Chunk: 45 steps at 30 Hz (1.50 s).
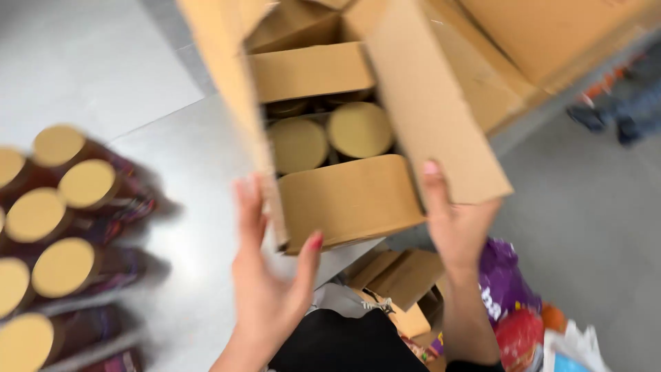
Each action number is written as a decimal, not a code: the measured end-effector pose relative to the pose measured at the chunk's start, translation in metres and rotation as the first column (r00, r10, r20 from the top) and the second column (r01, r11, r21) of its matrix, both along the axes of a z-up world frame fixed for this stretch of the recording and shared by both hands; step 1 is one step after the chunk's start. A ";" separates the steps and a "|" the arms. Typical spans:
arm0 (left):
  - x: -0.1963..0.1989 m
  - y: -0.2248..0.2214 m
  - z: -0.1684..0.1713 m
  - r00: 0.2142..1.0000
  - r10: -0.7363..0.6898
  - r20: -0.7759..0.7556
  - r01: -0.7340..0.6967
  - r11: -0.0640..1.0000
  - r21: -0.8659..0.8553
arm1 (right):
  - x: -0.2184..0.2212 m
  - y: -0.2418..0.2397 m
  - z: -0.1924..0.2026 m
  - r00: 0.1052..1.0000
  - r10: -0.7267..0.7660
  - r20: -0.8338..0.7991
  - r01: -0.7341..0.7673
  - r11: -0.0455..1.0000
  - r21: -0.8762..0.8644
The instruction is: The person unpacks jars of honey from cardboard boxes and arranges them on a stainless steel table, then places jars back into the divided compartments of a cardboard box, adjusting the box dividers and flaps while working.
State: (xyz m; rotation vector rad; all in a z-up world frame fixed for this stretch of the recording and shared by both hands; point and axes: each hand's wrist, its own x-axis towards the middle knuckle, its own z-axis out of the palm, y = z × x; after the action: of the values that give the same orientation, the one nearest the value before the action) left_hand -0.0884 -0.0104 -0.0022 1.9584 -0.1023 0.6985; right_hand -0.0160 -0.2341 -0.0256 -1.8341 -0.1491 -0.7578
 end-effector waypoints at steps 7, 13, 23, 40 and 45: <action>0.005 0.040 -0.048 0.718 0.111 -0.687 -0.259 0.959 -0.116 | 0.006 -0.006 -0.016 0.999 -0.025 -0.027 0.027 0.997 0.074; -0.003 0.041 -0.046 0.987 -0.083 -0.137 -0.095 0.389 -0.916 | 0.018 -0.014 -0.027 0.975 -0.197 0.103 0.199 0.980 -0.004; 0.027 0.112 0.037 0.962 -0.264 -0.071 0.242 0.702 0.669 | -0.031 0.010 -0.007 0.837 -0.390 0.384 0.545 0.659 -0.518; 0.182 0.117 0.029 0.853 -0.377 -0.361 0.438 0.142 0.888 | -0.001 0.058 0.077 0.980 0.147 -0.135 -0.191 0.494 -0.848; 0.202 0.142 -0.004 0.873 -0.456 0.175 -0.091 0.200 0.976 | -0.051 0.024 0.098 0.989 -0.003 -0.145 -0.130 0.421 -0.898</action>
State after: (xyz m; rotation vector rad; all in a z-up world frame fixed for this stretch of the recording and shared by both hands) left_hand 0.1139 0.1319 -0.0064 2.8505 -1.4195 1.0273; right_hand -0.0670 -0.2102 0.0726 -2.9068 -0.6660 -0.5031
